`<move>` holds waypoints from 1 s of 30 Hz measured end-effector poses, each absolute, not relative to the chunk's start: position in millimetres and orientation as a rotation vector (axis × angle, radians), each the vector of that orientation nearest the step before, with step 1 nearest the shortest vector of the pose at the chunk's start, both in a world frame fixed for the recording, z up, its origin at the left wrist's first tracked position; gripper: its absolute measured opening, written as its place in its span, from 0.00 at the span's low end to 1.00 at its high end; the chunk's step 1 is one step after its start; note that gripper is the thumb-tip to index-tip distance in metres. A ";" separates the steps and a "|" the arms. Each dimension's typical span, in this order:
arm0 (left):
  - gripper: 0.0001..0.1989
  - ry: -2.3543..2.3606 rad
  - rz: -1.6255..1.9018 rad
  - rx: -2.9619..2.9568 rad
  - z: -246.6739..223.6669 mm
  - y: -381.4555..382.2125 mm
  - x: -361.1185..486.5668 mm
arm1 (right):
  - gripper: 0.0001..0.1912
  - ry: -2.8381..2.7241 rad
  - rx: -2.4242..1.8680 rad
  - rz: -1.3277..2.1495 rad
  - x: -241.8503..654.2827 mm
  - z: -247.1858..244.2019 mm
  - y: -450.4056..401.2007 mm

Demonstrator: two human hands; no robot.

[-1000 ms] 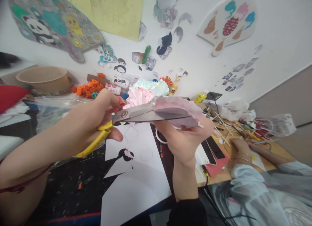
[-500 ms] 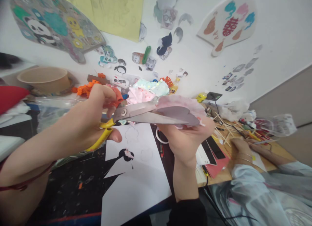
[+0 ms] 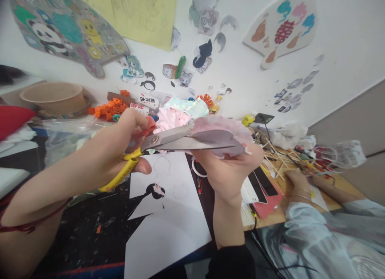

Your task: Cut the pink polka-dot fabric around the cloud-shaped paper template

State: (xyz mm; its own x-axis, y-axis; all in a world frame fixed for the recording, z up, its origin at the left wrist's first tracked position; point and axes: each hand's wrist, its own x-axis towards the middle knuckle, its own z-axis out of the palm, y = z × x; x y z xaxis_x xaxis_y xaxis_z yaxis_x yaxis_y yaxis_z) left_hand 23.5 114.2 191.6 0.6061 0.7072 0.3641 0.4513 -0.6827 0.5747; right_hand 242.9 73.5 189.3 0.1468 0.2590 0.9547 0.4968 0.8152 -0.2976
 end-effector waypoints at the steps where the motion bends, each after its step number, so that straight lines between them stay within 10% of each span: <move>1: 0.27 0.917 0.804 2.404 190.8 114.1 23.0 | 0.13 -1.443 -0.640 -0.178 242.8 189.4 73.6; 30: 0.16 0.860 0.768 2.494 195.3 110.8 22.7 | 0.15 -1.469 -0.539 -0.187 248.2 184.9 79.6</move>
